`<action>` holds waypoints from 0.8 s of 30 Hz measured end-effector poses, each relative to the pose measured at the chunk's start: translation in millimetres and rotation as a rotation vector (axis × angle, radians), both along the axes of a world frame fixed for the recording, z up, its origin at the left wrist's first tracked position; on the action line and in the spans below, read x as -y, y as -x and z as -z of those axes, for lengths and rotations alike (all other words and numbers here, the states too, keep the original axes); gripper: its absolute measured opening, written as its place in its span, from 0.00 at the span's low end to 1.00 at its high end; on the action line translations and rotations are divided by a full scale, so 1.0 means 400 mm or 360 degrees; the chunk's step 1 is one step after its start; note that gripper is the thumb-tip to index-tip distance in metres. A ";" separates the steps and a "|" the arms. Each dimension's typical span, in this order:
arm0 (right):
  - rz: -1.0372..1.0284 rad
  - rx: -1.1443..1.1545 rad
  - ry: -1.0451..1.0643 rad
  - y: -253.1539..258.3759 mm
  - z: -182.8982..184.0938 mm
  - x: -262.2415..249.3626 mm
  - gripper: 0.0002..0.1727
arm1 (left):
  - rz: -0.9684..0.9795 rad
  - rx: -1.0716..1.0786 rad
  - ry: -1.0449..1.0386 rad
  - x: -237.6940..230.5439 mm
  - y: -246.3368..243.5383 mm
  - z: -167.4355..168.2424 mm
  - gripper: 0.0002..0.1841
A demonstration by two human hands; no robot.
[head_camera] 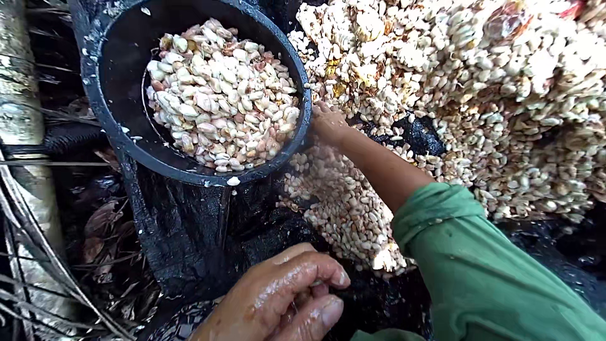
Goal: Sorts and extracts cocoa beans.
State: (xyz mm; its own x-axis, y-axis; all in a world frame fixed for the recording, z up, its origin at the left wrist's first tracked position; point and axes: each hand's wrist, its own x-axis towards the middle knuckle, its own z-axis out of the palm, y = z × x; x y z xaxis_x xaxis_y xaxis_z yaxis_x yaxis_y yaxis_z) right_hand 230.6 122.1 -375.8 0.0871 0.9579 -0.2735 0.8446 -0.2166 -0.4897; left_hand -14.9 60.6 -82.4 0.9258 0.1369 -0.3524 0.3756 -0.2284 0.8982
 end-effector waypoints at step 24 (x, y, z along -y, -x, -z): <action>0.0627 -0.0376 0.0695 0.066 0.010 0.632 0.23 | -0.0047 0.0009 -0.0698 -0.026 -0.002 0.029 0.12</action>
